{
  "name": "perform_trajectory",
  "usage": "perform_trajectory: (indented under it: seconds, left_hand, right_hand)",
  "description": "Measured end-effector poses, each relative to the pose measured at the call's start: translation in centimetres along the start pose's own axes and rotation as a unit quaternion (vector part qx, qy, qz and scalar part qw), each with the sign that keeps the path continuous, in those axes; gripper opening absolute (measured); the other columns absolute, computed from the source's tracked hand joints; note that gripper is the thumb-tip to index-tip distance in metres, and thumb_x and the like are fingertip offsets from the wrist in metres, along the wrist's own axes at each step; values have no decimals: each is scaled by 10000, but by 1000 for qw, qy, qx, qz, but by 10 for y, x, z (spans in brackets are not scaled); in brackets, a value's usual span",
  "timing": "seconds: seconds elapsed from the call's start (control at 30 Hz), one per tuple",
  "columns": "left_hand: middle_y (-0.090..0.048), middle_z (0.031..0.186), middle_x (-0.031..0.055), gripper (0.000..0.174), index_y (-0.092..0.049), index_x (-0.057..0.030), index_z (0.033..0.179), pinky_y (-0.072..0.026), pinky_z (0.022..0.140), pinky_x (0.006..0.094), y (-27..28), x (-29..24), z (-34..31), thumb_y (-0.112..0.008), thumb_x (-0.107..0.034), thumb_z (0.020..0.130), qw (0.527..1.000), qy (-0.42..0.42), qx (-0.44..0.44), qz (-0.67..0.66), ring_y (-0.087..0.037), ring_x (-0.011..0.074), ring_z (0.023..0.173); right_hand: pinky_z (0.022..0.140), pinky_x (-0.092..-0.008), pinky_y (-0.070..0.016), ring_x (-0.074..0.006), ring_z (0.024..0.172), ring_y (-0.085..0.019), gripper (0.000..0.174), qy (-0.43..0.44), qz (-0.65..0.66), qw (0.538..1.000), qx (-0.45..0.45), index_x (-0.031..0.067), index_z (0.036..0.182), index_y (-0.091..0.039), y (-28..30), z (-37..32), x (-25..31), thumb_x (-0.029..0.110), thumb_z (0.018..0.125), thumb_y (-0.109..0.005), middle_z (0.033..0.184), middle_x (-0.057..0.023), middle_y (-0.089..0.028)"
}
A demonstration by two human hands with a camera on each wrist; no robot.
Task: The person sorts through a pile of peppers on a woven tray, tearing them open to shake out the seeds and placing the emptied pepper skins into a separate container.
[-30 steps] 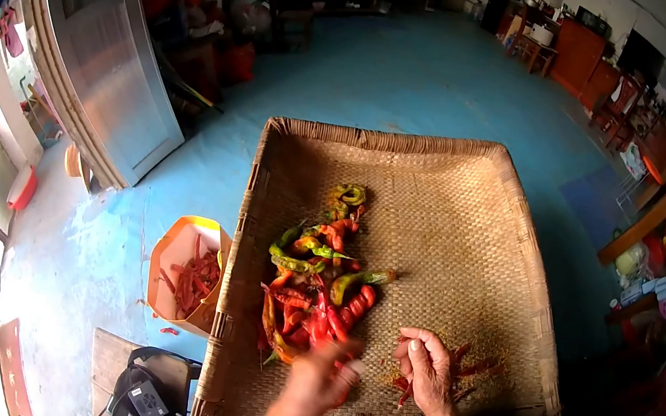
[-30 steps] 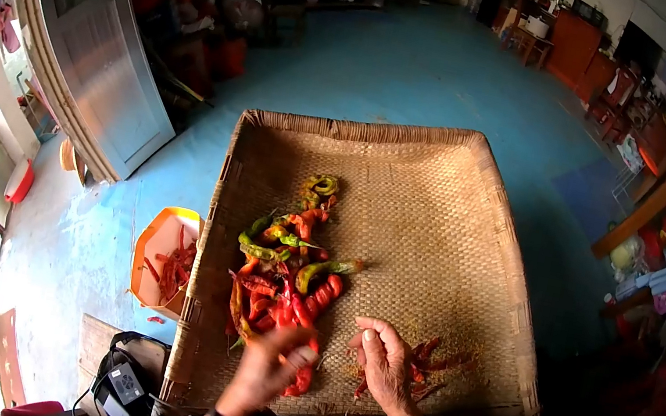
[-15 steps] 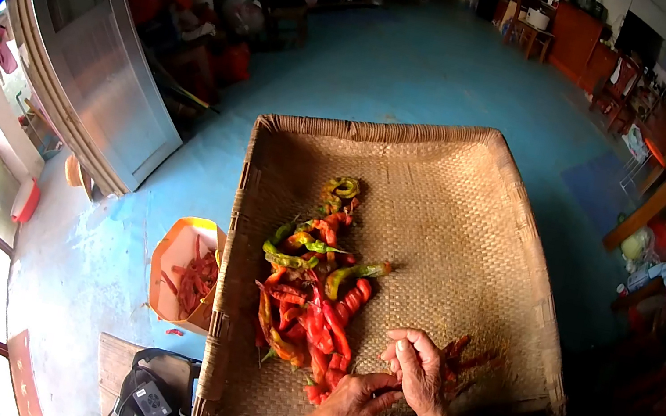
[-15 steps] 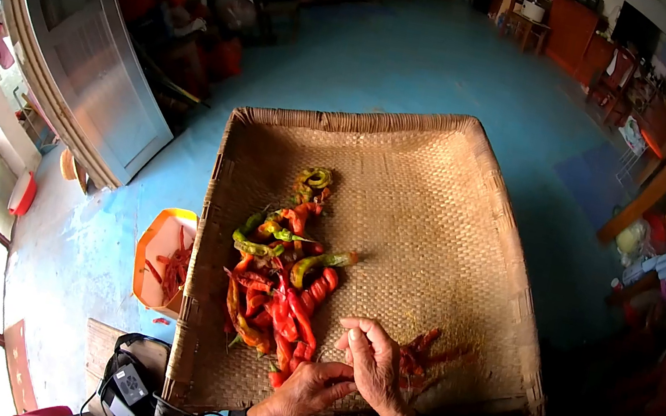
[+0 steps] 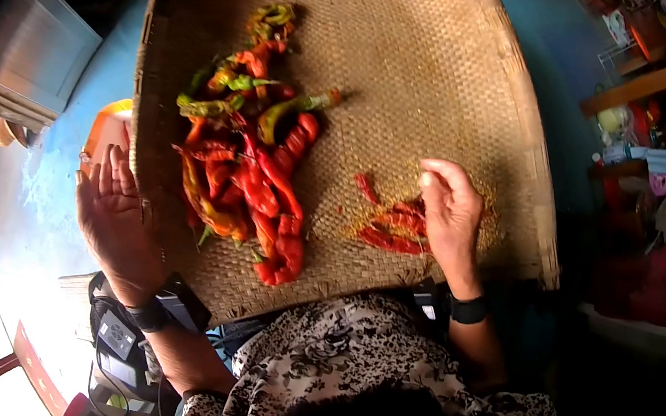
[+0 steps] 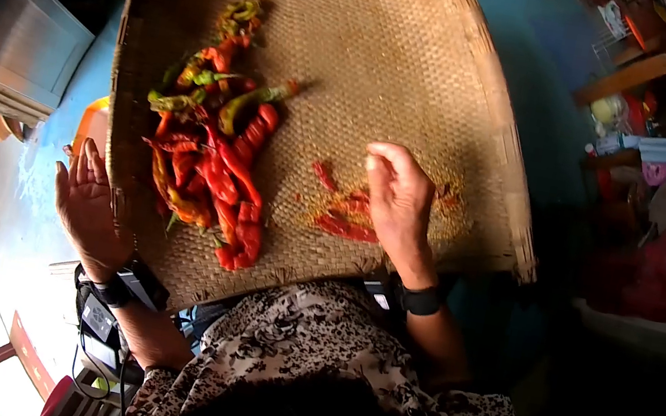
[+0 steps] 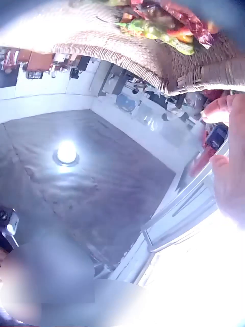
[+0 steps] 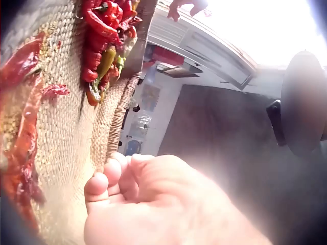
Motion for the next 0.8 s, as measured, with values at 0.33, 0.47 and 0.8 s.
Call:
perform_trajectory:
  seconds: [0.33,0.47,0.8]
  left_hand:
    - [-662,1007,105,327,-562,-1,1203,-489,692,245,-51,55,-46,-558,-184,932,964,-20,105,244,-606,117,811]
    - [-653,998,65,287,-586,-6,1176,-483,776,232,-77,118,-89,-600,-111,910,910,107,262,302,-595,99,852]
    - [-598,756,-24,198,-614,4,1038,-367,501,164,-76,165,-118,-606,-153,917,887,188,287,309,-463,24,584]
  right_hand:
    - [649,-383,-482,-270,782,-572,145,83,-396,897,177,-4,791,-557,-78,-6,0,100,791,-658,806,-137,-551]
    - [619,-383,-476,-274,774,-569,71,98,-419,887,171,4,777,-530,-81,-8,-6,19,778,-600,791,-140,-538]
    - [517,-365,-484,-238,649,-567,144,170,-142,965,140,40,828,-506,-80,-33,54,65,799,-644,757,-92,-514]
Point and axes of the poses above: each hand's wrist, its own z-axis towards the middle knuckle, its own y-axis out of the back of the hand, x = y × z, the point moved 10 cm from there along z, towards the middle knuckle
